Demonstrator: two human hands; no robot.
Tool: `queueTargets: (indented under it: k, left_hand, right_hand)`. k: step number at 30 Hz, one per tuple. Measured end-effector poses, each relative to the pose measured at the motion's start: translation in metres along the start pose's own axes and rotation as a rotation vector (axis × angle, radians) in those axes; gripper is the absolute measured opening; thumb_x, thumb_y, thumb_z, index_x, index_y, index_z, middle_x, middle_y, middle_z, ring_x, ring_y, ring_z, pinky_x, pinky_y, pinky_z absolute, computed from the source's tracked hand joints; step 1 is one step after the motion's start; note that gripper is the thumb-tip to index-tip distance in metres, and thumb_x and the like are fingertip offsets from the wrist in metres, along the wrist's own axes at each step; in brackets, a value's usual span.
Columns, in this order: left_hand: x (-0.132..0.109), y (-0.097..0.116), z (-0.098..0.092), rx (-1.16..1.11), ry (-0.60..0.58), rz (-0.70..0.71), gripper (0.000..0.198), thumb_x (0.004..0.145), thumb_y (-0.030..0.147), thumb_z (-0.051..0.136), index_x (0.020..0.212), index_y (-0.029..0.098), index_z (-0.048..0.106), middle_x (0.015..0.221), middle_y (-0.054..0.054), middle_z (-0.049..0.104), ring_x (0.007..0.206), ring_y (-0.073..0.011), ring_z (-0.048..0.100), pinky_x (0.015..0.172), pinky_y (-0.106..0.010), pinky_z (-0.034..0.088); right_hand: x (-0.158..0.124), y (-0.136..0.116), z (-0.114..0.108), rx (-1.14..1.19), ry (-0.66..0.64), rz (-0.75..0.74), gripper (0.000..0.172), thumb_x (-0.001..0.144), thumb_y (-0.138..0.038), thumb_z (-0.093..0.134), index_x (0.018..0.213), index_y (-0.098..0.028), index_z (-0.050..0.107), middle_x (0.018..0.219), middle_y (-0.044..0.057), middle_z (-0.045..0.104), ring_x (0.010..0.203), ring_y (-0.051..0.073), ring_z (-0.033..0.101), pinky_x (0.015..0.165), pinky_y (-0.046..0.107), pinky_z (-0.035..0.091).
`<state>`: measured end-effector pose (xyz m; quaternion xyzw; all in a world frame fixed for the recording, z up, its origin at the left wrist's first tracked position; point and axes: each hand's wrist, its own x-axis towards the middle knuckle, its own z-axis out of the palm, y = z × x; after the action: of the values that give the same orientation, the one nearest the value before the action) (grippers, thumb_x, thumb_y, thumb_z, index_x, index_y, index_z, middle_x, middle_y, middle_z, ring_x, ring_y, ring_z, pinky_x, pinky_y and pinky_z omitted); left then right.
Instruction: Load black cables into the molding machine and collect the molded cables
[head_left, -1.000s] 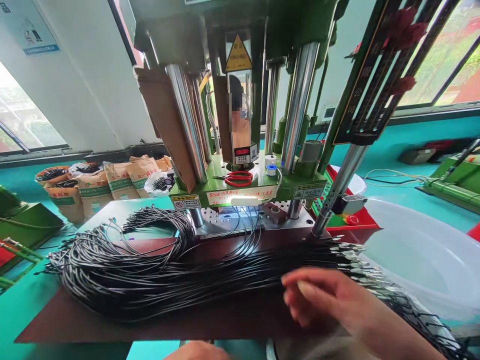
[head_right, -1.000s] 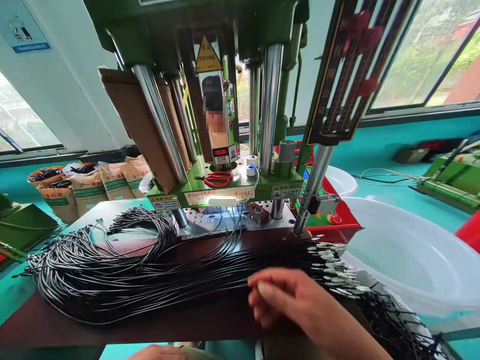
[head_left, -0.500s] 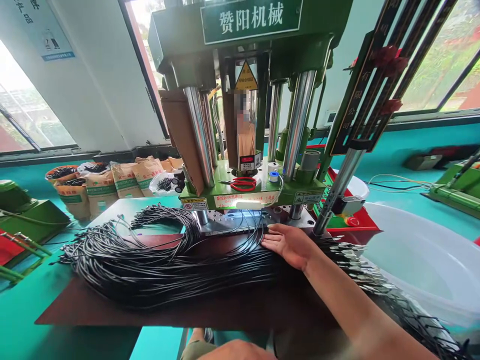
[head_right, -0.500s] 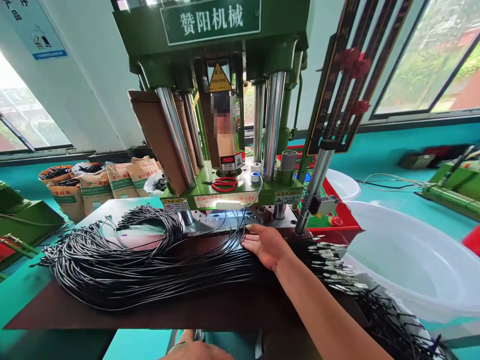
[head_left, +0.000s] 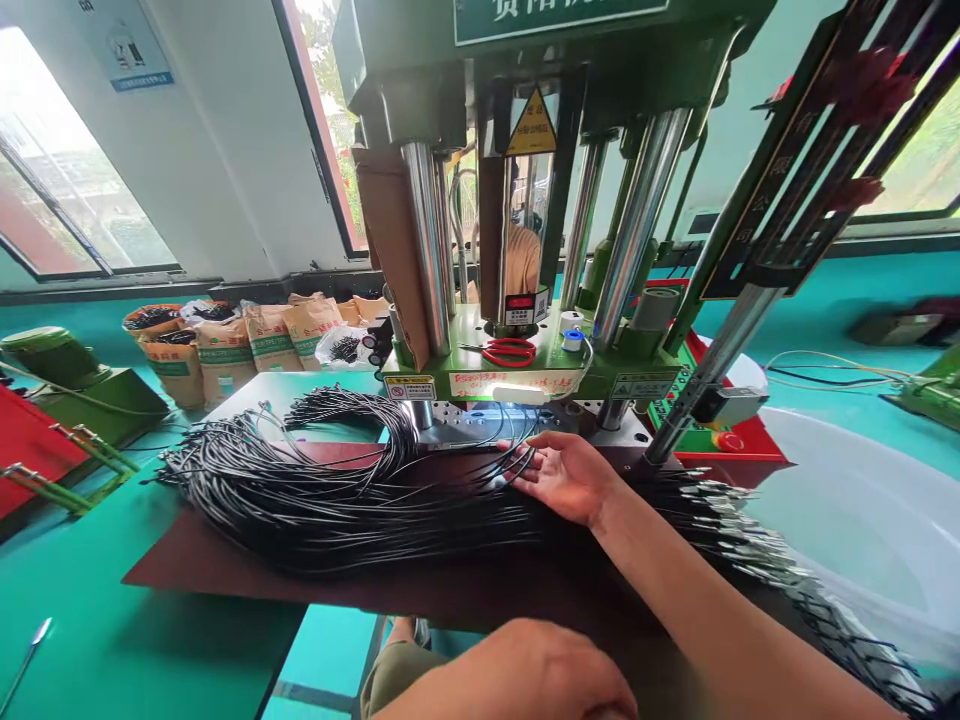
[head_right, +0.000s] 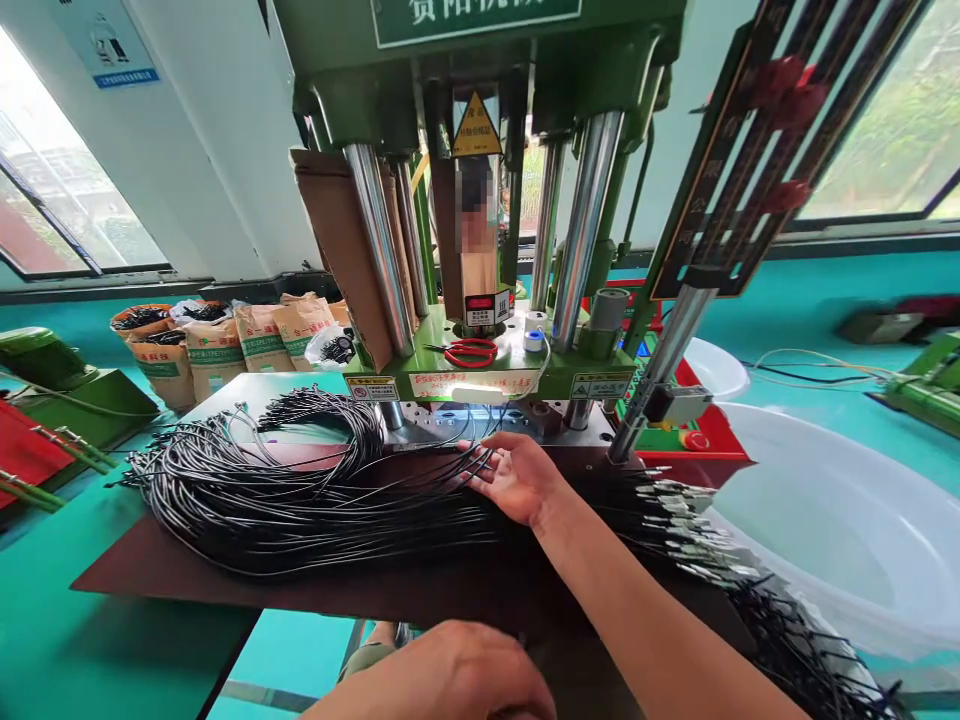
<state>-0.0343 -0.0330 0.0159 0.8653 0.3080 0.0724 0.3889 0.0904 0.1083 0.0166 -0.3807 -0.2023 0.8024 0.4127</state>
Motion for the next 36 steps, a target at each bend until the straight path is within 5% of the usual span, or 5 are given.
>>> queueTargets:
  k: [8, 13, 18, 22, 36]
  left_hand:
    - [0.009, -0.065, -0.045, 0.249, 0.526, -0.029, 0.035, 0.086, 0.007, 0.035, 0.112, 0.017, 0.057, 0.117, -0.01, 0.062, 0.114, -0.0199, 0.055, 0.101, -0.036, 0.042]
    - [-0.034, -0.106, -0.097, 0.344, 0.322, -0.288, 0.058, 0.079, 0.0, 0.033, 0.134, 0.018, 0.042, 0.137, -0.008, 0.052, 0.126, -0.0168, 0.047, 0.108, -0.033, 0.035]
    - [-0.054, -0.1, -0.13, 0.408, 0.007, -0.34, 0.067, 0.074, 0.001, 0.039, 0.137, 0.025, 0.039, 0.139, -0.004, 0.05, 0.125, -0.0174, 0.049, 0.105, -0.032, 0.037]
    - [-0.047, -0.099, -0.137, 0.49, -0.016, -0.327, 0.065, 0.069, 0.0, 0.045, 0.128, 0.024, 0.049, 0.134, -0.004, 0.053, 0.123, -0.0183, 0.05, 0.105, -0.03, 0.037]
    - [-0.045, -0.123, -0.111, 0.7, 0.187, -0.208, 0.026, 0.086, 0.012, 0.044, 0.108, 0.017, 0.057, 0.109, -0.01, 0.064, 0.106, -0.0219, 0.059, 0.095, -0.035, 0.044]
  right_hand:
    - [-0.003, -0.002, 0.039, -0.078, -0.155, -0.219, 0.02, 0.057, -0.008, 0.044, 0.073, -0.019, 0.051, 0.082, 0.011, 0.066, 0.088, 0.024, 0.065, 0.083, 0.045, 0.055]
    - [-0.003, 0.001, 0.011, -0.57, -0.179, -0.339, 0.019, 0.067, -0.008, 0.054, 0.081, -0.016, 0.064, 0.087, 0.008, 0.067, 0.094, 0.026, 0.062, 0.097, 0.051, 0.043]
    - [-0.015, 0.005, -0.03, -1.523, -0.293, -0.565, 0.04, 0.081, -0.041, 0.062, 0.116, -0.02, 0.065, 0.116, 0.011, 0.061, 0.113, 0.028, 0.051, 0.105, 0.046, 0.033]
    - [-0.023, 0.005, -0.039, -1.756, -0.292, -0.605, 0.041, 0.089, -0.047, 0.052, 0.117, -0.019, 0.063, 0.114, 0.01, 0.059, 0.108, 0.023, 0.054, 0.098, 0.036, 0.04]
    - [0.019, 0.043, 0.049, -2.017, -0.243, -0.503, 0.041, 0.087, -0.051, 0.045, 0.107, -0.022, 0.066, 0.106, 0.011, 0.069, 0.093, 0.026, 0.065, 0.078, 0.034, 0.047]
